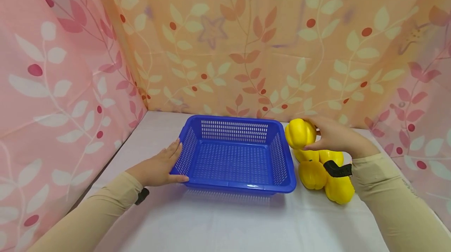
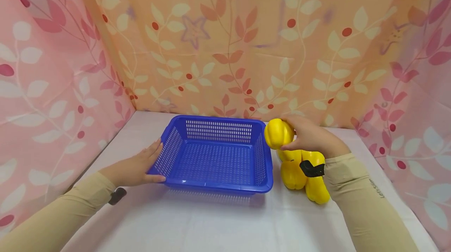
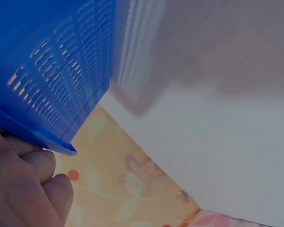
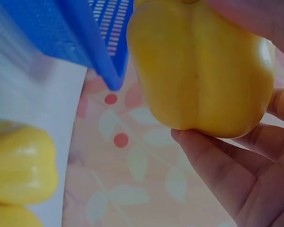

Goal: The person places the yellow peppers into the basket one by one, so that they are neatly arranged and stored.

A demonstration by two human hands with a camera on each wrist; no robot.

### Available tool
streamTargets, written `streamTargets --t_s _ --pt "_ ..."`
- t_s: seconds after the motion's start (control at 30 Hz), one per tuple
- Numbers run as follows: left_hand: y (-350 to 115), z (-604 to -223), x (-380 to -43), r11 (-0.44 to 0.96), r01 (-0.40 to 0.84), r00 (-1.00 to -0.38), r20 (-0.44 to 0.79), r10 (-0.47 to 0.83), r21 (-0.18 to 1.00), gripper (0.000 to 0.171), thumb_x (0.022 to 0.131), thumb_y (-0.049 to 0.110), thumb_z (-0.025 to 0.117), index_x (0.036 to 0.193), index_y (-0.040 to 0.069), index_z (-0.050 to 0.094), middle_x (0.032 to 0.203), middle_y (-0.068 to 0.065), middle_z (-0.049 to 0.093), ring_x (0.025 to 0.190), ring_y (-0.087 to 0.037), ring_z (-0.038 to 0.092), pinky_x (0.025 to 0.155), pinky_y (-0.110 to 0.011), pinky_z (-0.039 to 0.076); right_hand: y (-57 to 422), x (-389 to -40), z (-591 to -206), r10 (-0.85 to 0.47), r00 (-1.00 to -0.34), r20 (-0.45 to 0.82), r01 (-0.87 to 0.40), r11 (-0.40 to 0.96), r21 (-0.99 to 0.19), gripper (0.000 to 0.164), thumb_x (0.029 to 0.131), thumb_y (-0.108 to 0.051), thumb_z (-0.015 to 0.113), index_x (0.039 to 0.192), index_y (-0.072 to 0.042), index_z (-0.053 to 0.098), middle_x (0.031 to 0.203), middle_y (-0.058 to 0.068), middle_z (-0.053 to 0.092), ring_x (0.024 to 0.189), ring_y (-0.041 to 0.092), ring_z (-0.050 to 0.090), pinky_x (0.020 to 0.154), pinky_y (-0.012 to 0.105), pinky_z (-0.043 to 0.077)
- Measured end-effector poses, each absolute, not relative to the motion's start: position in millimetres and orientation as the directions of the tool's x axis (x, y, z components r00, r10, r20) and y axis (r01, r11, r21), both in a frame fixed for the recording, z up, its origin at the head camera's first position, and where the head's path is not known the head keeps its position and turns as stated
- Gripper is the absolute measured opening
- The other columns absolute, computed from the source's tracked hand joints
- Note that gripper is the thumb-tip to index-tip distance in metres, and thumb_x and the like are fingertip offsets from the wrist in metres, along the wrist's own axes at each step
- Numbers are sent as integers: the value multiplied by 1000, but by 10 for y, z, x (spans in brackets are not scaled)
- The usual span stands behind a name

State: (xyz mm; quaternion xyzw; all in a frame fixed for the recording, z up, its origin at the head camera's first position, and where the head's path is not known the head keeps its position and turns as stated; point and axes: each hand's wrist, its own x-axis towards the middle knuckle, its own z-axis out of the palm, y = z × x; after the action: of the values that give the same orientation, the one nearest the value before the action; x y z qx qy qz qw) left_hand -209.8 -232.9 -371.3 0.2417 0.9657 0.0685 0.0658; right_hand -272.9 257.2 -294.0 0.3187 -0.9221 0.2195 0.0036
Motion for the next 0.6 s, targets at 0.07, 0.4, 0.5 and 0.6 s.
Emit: streamTargets --t_s 0.07,0.4,0.5,0.6 --pt "-2324 -3713 -2098 874 462 -874 -91 478 148 113 73 78 41 143 -6 11 151 -22 1 138 -36 6 108 -52 16 2515 -2764 -2939 -596 -789 150 -602 700 -385 79 67 -36 81 133 -15 42 117 3 52 100 21 49 81 43 51" --pt "-2321 -3706 -2111 878 461 -877 -81 473 129 118 70 81 40 144 -6 9 151 -22 1 138 -37 3 109 -51 15 2169 -2857 -2924 -598 -795 98 -590 726 -354 80 65 -38 81 132 -14 43 113 2 55 96 20 52 84 41 47" --pt "-2318 -3714 -2116 882 453 -882 -84 465 128 118 70 81 40 144 -5 7 151 -21 0 139 -35 1 109 -50 14 2072 -2883 -2918 -600 -796 77 -580 721 -381 80 66 -36 82 133 -14 42 114 2 54 97 20 52 84 41 48" --pt "-2308 -3718 -2120 883 451 -883 -82 463 128 119 69 82 39 144 -5 7 152 -20 -1 139 -34 1 110 -50 13 1980 -2918 -2913 -615 -786 64 -585 706 -399 78 67 -33 82 132 -15 43 114 0 55 96 19 53 84 39 48"
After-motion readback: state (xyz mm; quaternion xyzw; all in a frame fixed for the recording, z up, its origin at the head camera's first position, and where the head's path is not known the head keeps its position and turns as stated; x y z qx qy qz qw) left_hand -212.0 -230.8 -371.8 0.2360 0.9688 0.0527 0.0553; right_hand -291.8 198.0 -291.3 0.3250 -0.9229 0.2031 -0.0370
